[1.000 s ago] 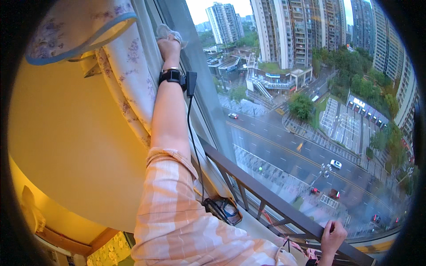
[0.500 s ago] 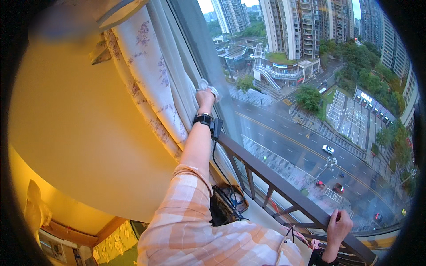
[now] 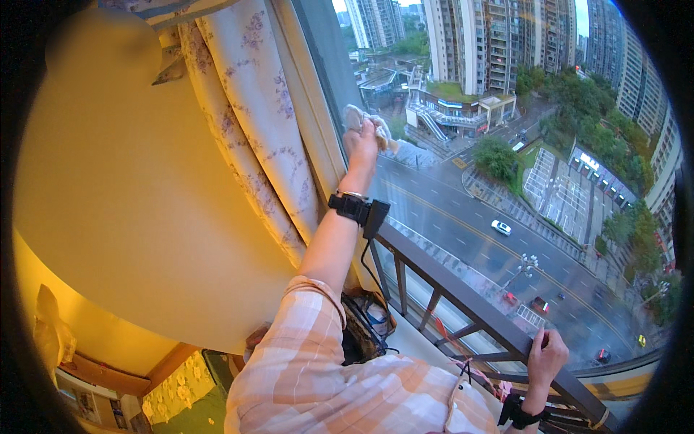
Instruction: The person wipes a large window pane with a cloth, moving the cloth in circular and vertical motions across the glass. The person occasionally adjusts the cloth and continues wiping different sections of the window.
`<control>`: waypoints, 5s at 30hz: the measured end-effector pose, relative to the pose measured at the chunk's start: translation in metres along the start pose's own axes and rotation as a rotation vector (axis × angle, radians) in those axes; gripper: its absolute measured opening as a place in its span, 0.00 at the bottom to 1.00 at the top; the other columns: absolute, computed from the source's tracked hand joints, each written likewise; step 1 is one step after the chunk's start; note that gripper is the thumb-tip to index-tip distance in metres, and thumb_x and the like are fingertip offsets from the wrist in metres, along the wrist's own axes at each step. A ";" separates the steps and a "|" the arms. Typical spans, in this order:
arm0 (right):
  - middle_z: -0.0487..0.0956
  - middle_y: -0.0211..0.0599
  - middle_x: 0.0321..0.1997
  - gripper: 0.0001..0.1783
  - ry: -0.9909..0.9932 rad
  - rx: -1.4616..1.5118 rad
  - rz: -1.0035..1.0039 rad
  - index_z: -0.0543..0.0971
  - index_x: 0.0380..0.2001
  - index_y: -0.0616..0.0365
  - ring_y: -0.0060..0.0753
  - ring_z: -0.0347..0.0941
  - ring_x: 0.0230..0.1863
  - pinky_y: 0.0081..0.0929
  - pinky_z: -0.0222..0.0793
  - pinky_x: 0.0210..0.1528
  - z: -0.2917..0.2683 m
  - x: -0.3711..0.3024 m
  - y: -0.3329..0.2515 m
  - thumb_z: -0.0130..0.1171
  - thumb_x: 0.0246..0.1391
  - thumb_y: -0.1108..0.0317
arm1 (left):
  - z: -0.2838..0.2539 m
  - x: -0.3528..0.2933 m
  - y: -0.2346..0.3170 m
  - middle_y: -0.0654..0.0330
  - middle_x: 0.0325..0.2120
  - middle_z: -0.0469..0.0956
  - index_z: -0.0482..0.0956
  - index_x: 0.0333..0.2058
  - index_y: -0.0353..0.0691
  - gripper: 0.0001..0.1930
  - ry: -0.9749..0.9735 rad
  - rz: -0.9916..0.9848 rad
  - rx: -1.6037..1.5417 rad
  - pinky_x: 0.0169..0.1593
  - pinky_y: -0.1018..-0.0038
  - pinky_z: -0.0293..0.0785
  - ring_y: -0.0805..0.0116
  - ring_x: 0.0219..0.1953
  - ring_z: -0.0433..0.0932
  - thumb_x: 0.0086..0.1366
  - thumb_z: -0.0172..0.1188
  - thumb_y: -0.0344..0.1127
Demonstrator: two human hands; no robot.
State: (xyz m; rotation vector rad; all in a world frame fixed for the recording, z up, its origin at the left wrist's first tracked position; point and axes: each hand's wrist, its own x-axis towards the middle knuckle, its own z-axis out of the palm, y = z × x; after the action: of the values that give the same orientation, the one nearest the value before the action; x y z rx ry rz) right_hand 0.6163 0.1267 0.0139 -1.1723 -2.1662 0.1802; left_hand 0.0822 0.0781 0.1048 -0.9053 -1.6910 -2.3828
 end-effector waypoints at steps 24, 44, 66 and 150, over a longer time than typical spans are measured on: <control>0.71 0.45 0.18 0.13 -0.002 0.020 -0.016 0.71 0.17 0.62 0.49 0.69 0.21 0.40 0.62 0.25 -0.002 -0.001 0.003 0.58 0.52 0.70 | -0.008 0.005 -0.040 0.62 0.20 0.75 0.76 0.32 0.35 0.10 0.305 -0.269 0.229 0.23 0.72 0.68 0.72 0.22 0.74 0.68 0.53 0.36; 0.73 0.43 0.20 0.11 -0.009 0.044 -0.010 0.74 0.19 0.60 0.47 0.72 0.22 0.39 0.65 0.26 -0.005 -0.002 0.003 0.59 0.52 0.68 | 0.008 -0.019 -0.026 0.64 0.24 0.76 0.76 0.35 0.36 0.08 0.274 -0.310 -0.018 0.25 0.74 0.70 0.73 0.25 0.74 0.68 0.53 0.34; 0.73 0.44 0.20 0.12 -0.012 0.045 -0.041 0.73 0.19 0.62 0.48 0.71 0.22 0.39 0.64 0.25 -0.004 0.000 0.002 0.59 0.53 0.68 | 0.011 -0.082 -0.049 0.57 0.23 0.78 0.79 0.30 0.29 0.16 0.127 -0.322 0.239 0.31 0.68 0.72 0.67 0.26 0.77 0.65 0.55 0.40; 0.76 0.44 0.20 0.11 -0.006 0.056 -0.034 0.76 0.20 0.60 0.50 0.73 0.23 0.41 0.67 0.27 -0.006 -0.003 0.008 0.60 0.51 0.66 | 0.138 -0.123 0.109 0.65 0.18 0.75 0.76 0.28 0.34 0.10 -0.100 0.171 -0.161 0.23 0.75 0.67 0.75 0.20 0.73 0.66 0.53 0.34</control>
State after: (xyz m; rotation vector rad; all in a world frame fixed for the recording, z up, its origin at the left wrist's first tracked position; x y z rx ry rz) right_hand 0.6264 0.1285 0.0137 -1.1042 -2.1710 0.2291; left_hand 0.2832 0.1255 0.1634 -1.1598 -1.4027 -2.4218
